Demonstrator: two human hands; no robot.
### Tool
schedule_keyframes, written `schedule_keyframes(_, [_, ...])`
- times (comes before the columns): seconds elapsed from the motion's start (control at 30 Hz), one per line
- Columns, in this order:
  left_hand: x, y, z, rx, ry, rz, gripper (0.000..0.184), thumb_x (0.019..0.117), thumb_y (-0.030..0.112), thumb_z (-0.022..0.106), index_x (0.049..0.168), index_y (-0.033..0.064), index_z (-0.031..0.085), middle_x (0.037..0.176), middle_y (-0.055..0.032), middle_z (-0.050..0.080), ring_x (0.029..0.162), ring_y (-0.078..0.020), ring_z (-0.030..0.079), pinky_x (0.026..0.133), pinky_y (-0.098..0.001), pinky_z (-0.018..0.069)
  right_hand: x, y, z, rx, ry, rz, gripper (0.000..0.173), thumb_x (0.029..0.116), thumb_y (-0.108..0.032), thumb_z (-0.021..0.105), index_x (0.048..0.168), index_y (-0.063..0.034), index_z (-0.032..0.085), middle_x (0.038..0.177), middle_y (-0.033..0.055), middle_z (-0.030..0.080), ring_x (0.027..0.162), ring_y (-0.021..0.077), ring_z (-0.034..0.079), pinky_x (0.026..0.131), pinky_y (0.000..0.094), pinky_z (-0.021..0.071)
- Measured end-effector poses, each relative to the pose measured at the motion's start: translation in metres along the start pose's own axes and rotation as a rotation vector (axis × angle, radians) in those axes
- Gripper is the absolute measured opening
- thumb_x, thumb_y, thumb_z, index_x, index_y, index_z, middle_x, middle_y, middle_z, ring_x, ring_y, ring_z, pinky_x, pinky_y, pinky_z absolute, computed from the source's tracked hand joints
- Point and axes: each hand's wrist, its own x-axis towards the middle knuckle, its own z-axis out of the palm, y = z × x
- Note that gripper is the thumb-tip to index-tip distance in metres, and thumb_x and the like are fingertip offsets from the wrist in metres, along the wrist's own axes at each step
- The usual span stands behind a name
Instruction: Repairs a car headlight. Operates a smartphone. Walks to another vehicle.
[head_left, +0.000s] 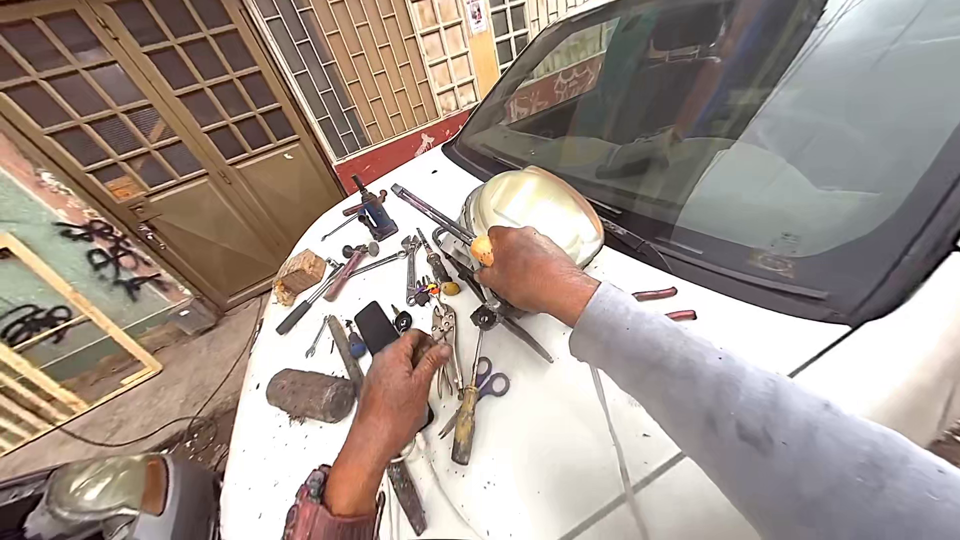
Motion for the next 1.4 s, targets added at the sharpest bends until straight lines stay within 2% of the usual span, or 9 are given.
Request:
schedule_keyframes(0.13, [0.014, -0.035, 0.0, 0.163, -0.079, -0.113, 0.031, 0.102, 0.04, 0.058, 0.113, 0.0128, 0.067, 0.093, -0.0032, 0.067, 0.088, -0.0183, 0.066, 0.084, -0.0448, 0.0555, 0.001, 0.002, 0.003, 0.009, 0.022, -0.01, 0.026, 0.0881, -0.037, 0.075, 0.094, -0.0156, 0.062, 0.076, 0.0054, 0.064, 0.071, 0.0261, 0.066, 0.058, 0.0495, 0.0533])
schedule_keyframes(0.27, [0.03, -0.048, 0.026, 0.334, 0.057, -0.16, 0.035, 0.0989, 0.04, 0.064, 0.113, 0.0093, 0.074, 0.11, -0.0109, 0.066, 0.107, -0.0284, 0.064, 0.098, -0.0482, 0.0518, -0.006, 0.005, 0.003, 0.065, 0.087, -0.005, 0.029, 0.089, -0.039, 0.076, 0.095, -0.0138, 0.063, 0.076, 0.006, 0.063, 0.07, 0.0262, 0.065, 0.059, 0.0493, 0.0534])
schedule_keyframes(0.4, [0.056, -0.06, 0.039, 0.469, 0.151, -0.195, 0.038, 0.0957, 0.04, 0.069, 0.113, 0.0066, 0.074, 0.117, -0.0176, 0.066, 0.115, -0.0378, 0.062, 0.1, -0.0565, 0.0488, -0.063, 0.004, 0.0, 0.073, 0.24, -0.04, 0.029, 0.0922, -0.041, 0.074, 0.095, -0.0162, 0.061, 0.069, 0.0014, 0.058, 0.059, 0.0192, 0.06, 0.05, 0.0418, 0.0499])
schedule_keyframes(0.6, [0.063, -0.071, 0.058, 0.558, 0.278, 0.011, 0.036, 0.094, 0.041, 0.068, 0.101, 0.0058, 0.072, 0.1, -0.0141, 0.071, 0.102, -0.0359, 0.066, 0.089, -0.0558, 0.0505, -0.171, 0.025, 0.04, 0.046, 0.356, 0.044, 0.034, 0.085, -0.055, 0.071, 0.097, -0.0242, 0.062, 0.067, -0.0101, 0.056, 0.054, 0.0055, 0.055, 0.045, 0.0309, 0.0481])
schedule_keyframes(0.83, [0.057, -0.073, 0.062, 0.454, 0.343, 0.133, 0.036, 0.0956, 0.038, 0.067, 0.111, 0.0062, 0.073, 0.115, -0.019, 0.066, 0.109, -0.0424, 0.062, 0.089, -0.062, 0.0496, -0.273, 0.039, 0.068, 0.222, 0.296, 0.294, 0.043, 0.0893, -0.039, 0.078, 0.108, -0.0029, 0.064, 0.074, 0.0095, 0.066, 0.061, 0.0217, 0.064, 0.054, 0.0451, 0.0538])
schedule_keyframes(0.93, [0.015, -0.04, 0.07, 0.293, 0.385, 0.335, 0.035, 0.0982, 0.038, 0.059, 0.102, 0.0065, 0.075, 0.102, -0.0159, 0.068, 0.097, -0.0366, 0.066, 0.083, -0.0562, 0.0535, -0.298, 0.059, 0.084, 0.373, 0.405, 0.42, 0.041, 0.0893, -0.036, 0.079, 0.109, -0.0036, 0.064, 0.075, 0.0082, 0.067, 0.059, 0.02, 0.065, 0.053, 0.0438, 0.0566])
schedule_keyframes(1.03, [-0.041, 0.017, 0.107, 0.098, 0.147, 0.537, 0.034, 0.0992, 0.041, 0.059, 0.091, 0.0128, 0.076, 0.087, -0.0026, 0.069, 0.084, -0.0196, 0.069, 0.075, -0.0394, 0.0595, -0.309, 0.081, 0.09, 0.616, 0.517, 0.553, 0.04, 0.0887, -0.033, 0.08, 0.109, -0.0041, 0.062, 0.071, 0.0072, 0.065, 0.049, 0.0208, 0.062, 0.044, 0.042, 0.0563])
schedule_keyframes(1.13, [-0.049, 0.073, 0.144, 0.072, -0.102, 0.641, 0.031, 0.0994, 0.04, 0.058, 0.098, 0.0151, 0.075, 0.099, -0.0021, 0.069, 0.096, -0.0209, 0.065, 0.085, -0.0401, 0.0552, -0.308, 0.099, 0.078, 0.871, 0.628, 0.66, 0.034, 0.0889, -0.025, 0.079, 0.106, -0.0042, 0.059, 0.065, 0.0063, 0.062, 0.044, 0.0196, 0.057, 0.04, 0.0384, 0.0539])
schedule_keyframes(1.4, [0.045, 0.175, 0.209, 0.259, -0.247, 0.591, 0.048, 0.0935, 0.032, 0.074, 0.134, 0.0088, 0.065, 0.135, -0.0236, 0.057, 0.121, -0.0433, 0.056, 0.096, -0.0581, 0.0504, -0.336, 0.164, 0.065, 1.112, 0.585, 0.625, 0.021, 0.0965, -0.018, 0.07, 0.103, -0.0077, 0.052, 0.063, 0.0003, 0.062, 0.045, 0.015, 0.059, 0.042, 0.0354, 0.056])
